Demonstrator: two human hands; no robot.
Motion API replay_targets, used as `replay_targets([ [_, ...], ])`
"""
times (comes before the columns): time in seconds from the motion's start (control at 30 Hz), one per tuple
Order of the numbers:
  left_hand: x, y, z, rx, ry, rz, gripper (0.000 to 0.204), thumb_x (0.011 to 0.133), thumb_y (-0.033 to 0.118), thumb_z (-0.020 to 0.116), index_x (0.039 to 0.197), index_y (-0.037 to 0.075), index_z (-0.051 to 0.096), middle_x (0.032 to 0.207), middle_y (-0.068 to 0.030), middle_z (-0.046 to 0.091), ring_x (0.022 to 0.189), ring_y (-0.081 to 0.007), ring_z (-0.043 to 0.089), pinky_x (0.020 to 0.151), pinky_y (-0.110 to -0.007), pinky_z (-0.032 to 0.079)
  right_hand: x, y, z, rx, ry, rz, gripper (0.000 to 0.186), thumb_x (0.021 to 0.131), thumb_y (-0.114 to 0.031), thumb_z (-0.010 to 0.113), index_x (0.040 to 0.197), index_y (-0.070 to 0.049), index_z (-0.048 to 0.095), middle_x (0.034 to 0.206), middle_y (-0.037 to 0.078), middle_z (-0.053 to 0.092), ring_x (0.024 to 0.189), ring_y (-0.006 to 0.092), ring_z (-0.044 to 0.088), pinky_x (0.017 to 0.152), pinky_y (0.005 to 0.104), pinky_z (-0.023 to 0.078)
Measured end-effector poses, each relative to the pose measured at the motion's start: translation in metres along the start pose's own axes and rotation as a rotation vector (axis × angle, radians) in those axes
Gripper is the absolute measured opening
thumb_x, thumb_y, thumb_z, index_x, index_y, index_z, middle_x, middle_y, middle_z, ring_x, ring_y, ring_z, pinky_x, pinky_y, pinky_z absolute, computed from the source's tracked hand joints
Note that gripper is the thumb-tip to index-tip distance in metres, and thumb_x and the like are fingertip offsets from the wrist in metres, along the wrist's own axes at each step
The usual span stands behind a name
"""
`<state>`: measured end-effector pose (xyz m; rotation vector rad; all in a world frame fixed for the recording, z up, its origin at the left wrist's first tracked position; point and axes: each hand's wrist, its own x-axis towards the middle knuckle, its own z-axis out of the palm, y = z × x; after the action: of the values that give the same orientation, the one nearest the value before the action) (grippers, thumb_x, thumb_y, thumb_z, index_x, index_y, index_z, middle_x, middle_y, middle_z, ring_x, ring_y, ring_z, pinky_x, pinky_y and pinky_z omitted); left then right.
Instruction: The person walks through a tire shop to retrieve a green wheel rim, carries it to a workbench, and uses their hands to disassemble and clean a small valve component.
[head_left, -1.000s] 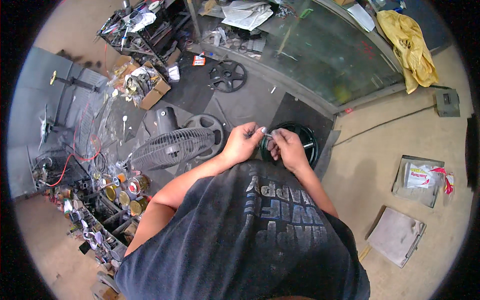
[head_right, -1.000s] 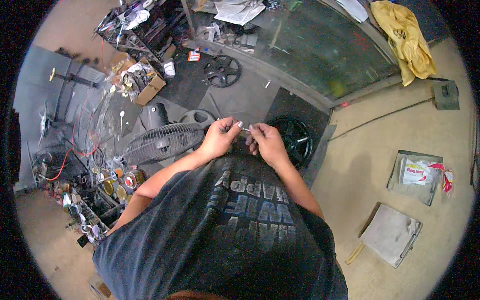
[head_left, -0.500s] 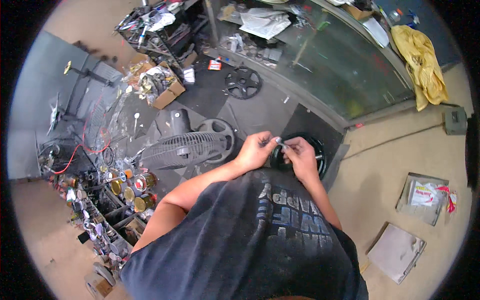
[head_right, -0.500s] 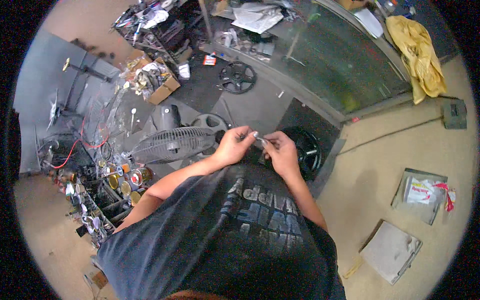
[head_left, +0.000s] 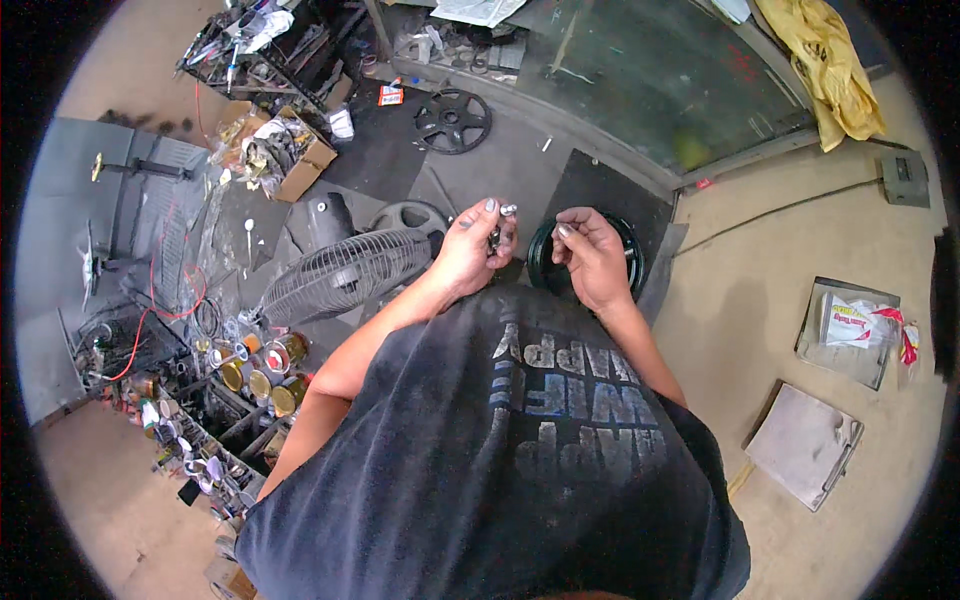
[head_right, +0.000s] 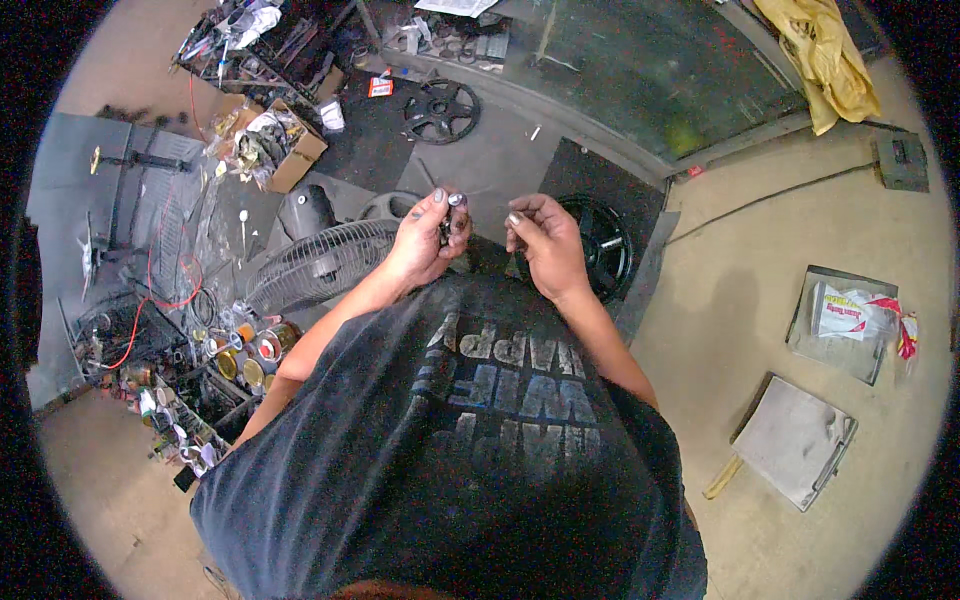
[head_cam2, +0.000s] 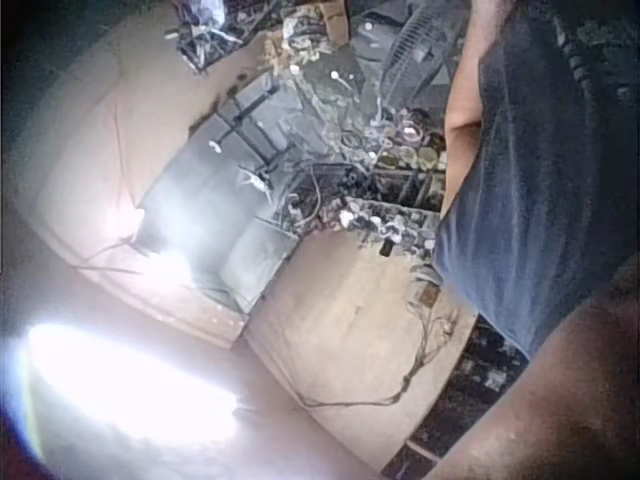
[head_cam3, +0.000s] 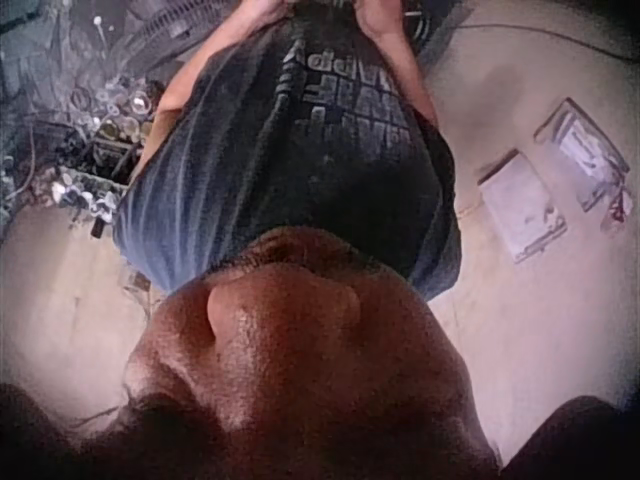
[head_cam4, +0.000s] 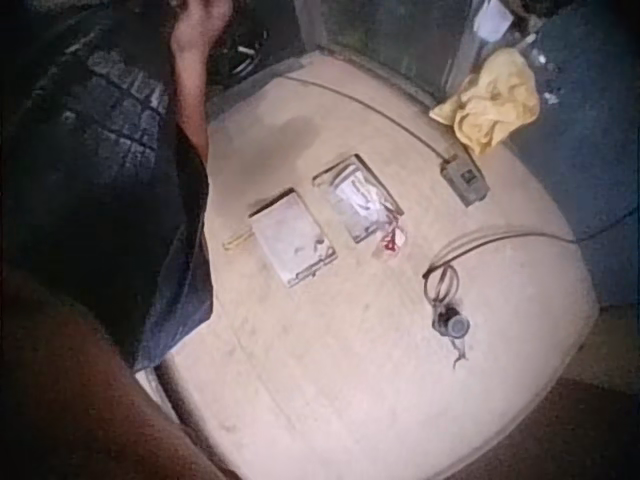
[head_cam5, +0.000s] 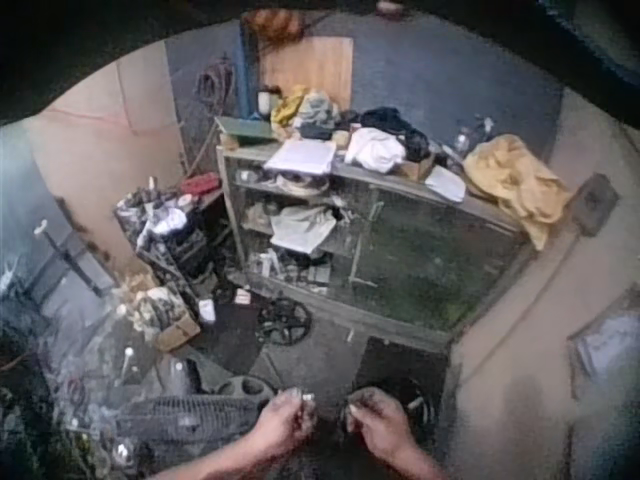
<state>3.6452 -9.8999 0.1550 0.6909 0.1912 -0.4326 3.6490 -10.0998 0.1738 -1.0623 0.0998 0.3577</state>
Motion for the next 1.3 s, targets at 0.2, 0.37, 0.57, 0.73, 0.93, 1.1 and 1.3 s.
replay_targets([
  [0.2, -0.004, 0.001, -0.002, -0.127, -0.126, -0.026, 0.028, 0.099, 0.034, 0.051, 0.105, 0.007, 0.055, 0.078, -0.0022, 0.053, 0.061, -0.0107, 0.047, 0.045, -0.020, 0.031, -0.001, -0.001, 0.006, -0.121, -0.002, -0.039, 0.013, 0.091, -0.003, 0.059, 0.103, -0.001, 0.059, 0.080, 0.004, 0.060, 0.070, 0.0103, 0.057, 0.063, 0.0260, 0.049],
  [0.37, -0.001, 0.003, -0.004, -0.134, -0.160, -0.024, 0.028, 0.098, 0.034, 0.054, 0.105, 0.006, 0.055, 0.077, -0.0018, 0.053, 0.061, -0.0103, 0.047, 0.045, -0.019, 0.031, 0.002, 0.001, 0.009, -0.158, -0.004, -0.051, 0.012, 0.090, -0.002, 0.058, 0.102, 0.000, 0.059, 0.079, 0.003, 0.060, 0.068, 0.0101, 0.057, 0.062, 0.0261, 0.049],
  [0.57, 0.005, 0.010, -0.007, -0.098, -0.190, -0.014, 0.030, 0.098, 0.035, 0.055, 0.107, 0.006, 0.055, 0.079, -0.0014, 0.053, 0.061, -0.0101, 0.047, 0.045, -0.019, 0.030, 0.012, 0.002, 0.014, -0.172, 0.011, -0.048, 0.012, 0.090, -0.002, 0.059, 0.102, 0.000, 0.060, 0.078, 0.003, 0.059, 0.067, 0.0098, 0.057, 0.062, 0.0256, 0.049],
  [0.73, 0.010, 0.015, -0.010, -0.077, -0.184, -0.007, 0.030, 0.098, 0.034, 0.054, 0.108, 0.006, 0.054, 0.081, -0.0012, 0.053, 0.061, -0.0100, 0.046, 0.046, -0.019, 0.030, 0.019, 0.002, 0.017, -0.186, 0.021, -0.045, 0.012, 0.090, -0.001, 0.059, 0.102, 0.000, 0.060, 0.078, 0.003, 0.059, 0.067, 0.0094, 0.057, 0.062, 0.0250, 0.049],
  [0.93, 0.014, 0.019, -0.014, -0.006, -0.165, 0.021, 0.029, 0.099, 0.033, 0.053, 0.109, 0.006, 0.055, 0.081, -0.0007, 0.052, 0.061, -0.0094, 0.045, 0.046, -0.020, 0.030, 0.025, 0.004, 0.021, -0.180, 0.030, -0.030, 0.012, 0.091, -0.002, 0.059, 0.102, 0.000, 0.059, 0.078, 0.003, 0.060, 0.067, 0.0096, 0.057, 0.062, 0.0252, 0.049],
  [1.1, 0.020, 0.030, -0.025, -0.557, -0.073, -0.180, 0.029, 0.099, 0.037, 0.050, 0.111, 0.011, 0.055, 0.086, 0.0013, 0.051, 0.067, -0.0117, 0.049, 0.053, -0.022, 0.039, 0.031, 0.003, 0.026, -0.266, 0.001, 0.035, 0.010, 0.093, -0.004, 0.056, 0.102, -0.001, 0.059, 0.079, 0.004, 0.061, 0.065, 0.0104, 0.058, 0.059, 0.0251, 0.049],
  [1.3, 0.031, 0.057, -0.032, -0.656, -0.063, -0.150, 0.029, 0.100, 0.036, 0.047, 0.109, 0.012, 0.058, 0.095, 0.0007, 0.060, 0.092, -0.0163, 0.061, 0.094, -0.049, 0.051, 0.059, 0.010, 0.039, -0.207, -0.077, 0.113, 0.010, 0.093, -0.004, 0.054, 0.102, -0.001, 0.058, 0.079, 0.004, 0.060, 0.065, 0.0101, 0.056, 0.056, 0.0253, 0.048],
])
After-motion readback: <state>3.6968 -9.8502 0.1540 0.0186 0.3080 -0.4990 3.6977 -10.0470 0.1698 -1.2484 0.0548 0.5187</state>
